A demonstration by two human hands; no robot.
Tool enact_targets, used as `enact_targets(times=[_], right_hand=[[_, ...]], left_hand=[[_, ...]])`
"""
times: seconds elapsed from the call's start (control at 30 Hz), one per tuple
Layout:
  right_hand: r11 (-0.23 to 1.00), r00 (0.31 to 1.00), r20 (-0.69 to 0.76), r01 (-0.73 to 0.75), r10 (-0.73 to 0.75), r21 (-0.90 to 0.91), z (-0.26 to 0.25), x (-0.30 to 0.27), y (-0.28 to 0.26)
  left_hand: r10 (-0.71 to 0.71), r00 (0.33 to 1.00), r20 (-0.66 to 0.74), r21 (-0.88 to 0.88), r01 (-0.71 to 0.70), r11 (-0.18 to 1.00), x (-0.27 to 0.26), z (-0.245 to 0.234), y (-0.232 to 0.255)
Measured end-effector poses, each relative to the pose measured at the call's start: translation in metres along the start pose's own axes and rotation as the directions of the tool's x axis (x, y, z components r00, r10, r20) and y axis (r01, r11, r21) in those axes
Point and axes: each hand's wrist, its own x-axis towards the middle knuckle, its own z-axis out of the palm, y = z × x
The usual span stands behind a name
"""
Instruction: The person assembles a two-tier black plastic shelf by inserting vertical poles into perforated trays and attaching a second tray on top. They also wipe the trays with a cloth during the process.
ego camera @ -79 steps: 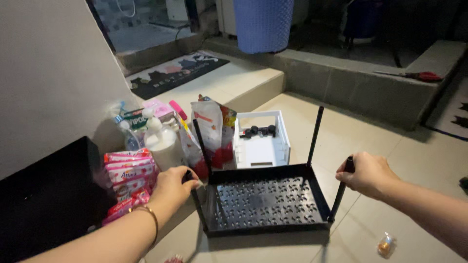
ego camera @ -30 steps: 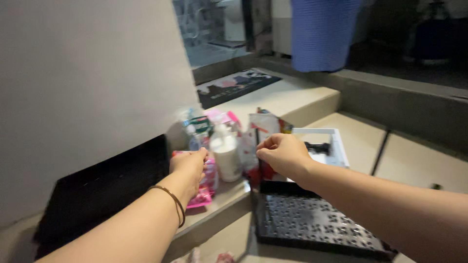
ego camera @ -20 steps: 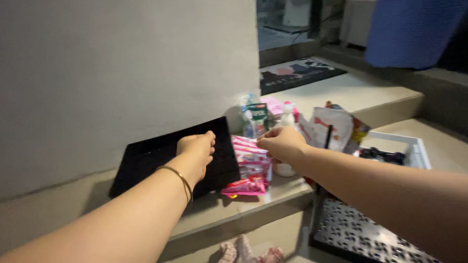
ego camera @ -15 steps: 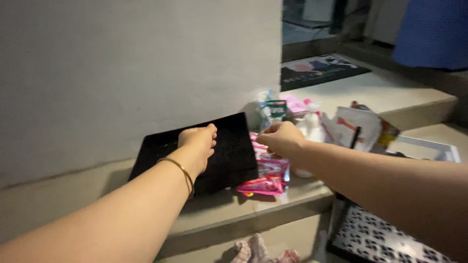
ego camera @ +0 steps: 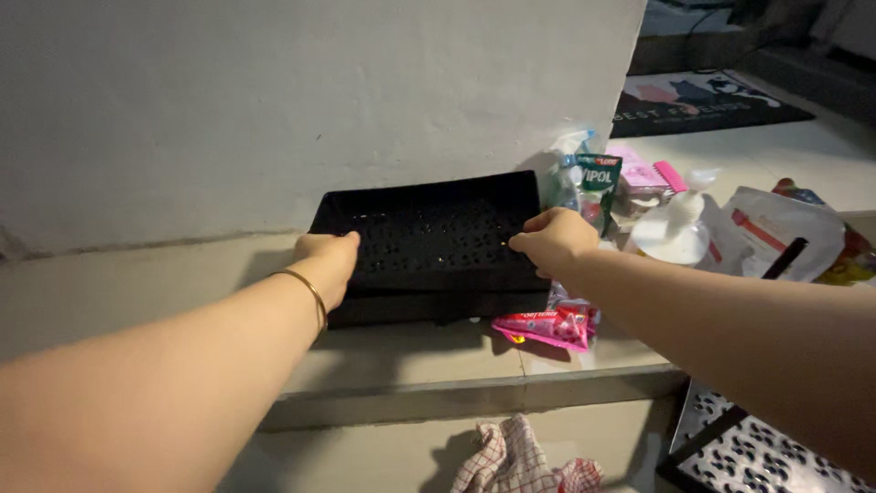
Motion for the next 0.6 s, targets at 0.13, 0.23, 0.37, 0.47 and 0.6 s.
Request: enact_targets(times=[0.13,0.23,0.37,0.47,0.6], right_hand=[[0.950,0.943,-0.285,0.083,-0.172,-0.301,0.013,0.002,0.004],[0.932,0.938,-0.345,-0.091,-0.038,-0.349,0.016,0.002,0.008],[0.922,0.967,-0.203,-0.217,0.157,-0.321,0.016,0.013,0.022],[0.928,0.972,-0.133,-0.224,0.192,-0.299,0.023,0.028,0.034],[0.950,0.966,-0.095,-0.253,0.239,-0.185,0.029,0.042,0.052]], left_hand=[[-0.086,0.995,-0.054,0.135,0.093,0.987,0.026,-0.013,-0.022],[-0.150,0.987,-0.057,0.180,0.158,0.971,0.038,-0.020,-0.031],[-0.179,0.980,-0.086,0.188,0.192,0.963,0.040,-0.022,-0.036],[-0.192,0.977,-0.089,0.185,0.205,0.961,0.039,-0.022,-0.034],[-0.195,0.978,-0.079,0.178,0.207,0.962,0.036,-0.019,-0.029]])
